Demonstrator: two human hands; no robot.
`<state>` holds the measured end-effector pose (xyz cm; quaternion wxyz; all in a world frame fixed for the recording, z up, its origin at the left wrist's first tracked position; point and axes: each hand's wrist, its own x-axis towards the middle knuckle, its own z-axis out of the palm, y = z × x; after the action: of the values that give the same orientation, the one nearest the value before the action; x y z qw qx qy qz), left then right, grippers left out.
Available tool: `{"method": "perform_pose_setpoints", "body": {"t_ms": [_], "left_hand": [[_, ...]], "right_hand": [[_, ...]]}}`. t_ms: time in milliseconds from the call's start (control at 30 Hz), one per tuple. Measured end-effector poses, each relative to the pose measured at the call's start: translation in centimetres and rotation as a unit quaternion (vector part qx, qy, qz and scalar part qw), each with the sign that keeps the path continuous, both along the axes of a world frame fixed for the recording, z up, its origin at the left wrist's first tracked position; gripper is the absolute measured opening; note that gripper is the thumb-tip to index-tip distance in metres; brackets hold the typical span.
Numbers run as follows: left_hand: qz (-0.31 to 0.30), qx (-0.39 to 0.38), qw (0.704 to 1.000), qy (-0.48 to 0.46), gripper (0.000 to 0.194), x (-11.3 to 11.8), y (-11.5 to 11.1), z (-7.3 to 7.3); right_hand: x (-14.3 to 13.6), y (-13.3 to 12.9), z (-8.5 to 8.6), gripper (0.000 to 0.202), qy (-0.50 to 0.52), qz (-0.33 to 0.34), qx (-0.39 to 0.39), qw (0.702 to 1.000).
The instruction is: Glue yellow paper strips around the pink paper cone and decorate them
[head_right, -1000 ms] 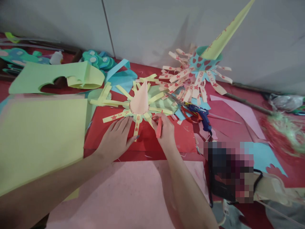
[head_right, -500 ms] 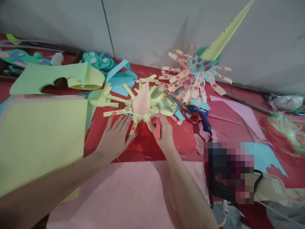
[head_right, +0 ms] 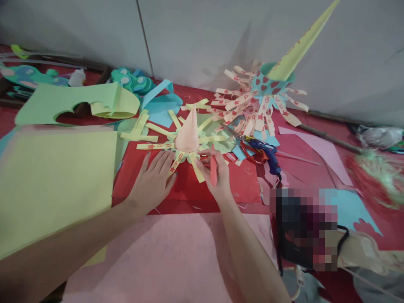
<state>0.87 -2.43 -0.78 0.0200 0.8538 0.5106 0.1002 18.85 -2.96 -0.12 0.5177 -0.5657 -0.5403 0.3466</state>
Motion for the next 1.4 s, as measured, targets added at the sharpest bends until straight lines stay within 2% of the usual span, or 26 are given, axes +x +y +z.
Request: {"method": "perform_pose_setpoints", "body": {"t_ms": [333, 667, 833, 1067, 1233, 1400], "left_hand": [[0.007, 0.008, 1.000, -0.004, 0.046, 0.1, 0.2, 0.2], [0.000, 0.014, 1.000, -0.013, 0.045, 0.0, 0.1, 0.1], [0.023, 0.008, 1.000, -0.006, 0.047, -0.1, 0.3, 0.3], [0.063, 0.005, 0.997, 0.033, 0.057, -0.3, 0.4, 0.6], [0.079, 0.012, 0.997, 0.015, 0.064, -0.5, 1.0, -0.1], [0.050, 0.017, 0.998, -0.029, 0.060, -0.9, 2.0, -0.4]], "right_hand": [[-0.2, -0.1, -0.4, 0.025, -0.096, 0.057, -0.045, 0.993], [0.1, -0.1, -0.3, 0.021, -0.173, 0.010, -0.028, 0.984], [0.1, 0.0, -0.2, 0.020, -0.121, 0.033, -0.053, 0.991], [0.4, 0.3, -0.7, 0.018, -0.001, 0.030, -0.024, 0.999], [0.4, 0.2, -0.8, 0.017, -0.001, 0.033, -0.029, 0.999], [0.0, 0.1, -0.8, 0.019, 0.002, 0.038, -0.034, 0.999]]}}
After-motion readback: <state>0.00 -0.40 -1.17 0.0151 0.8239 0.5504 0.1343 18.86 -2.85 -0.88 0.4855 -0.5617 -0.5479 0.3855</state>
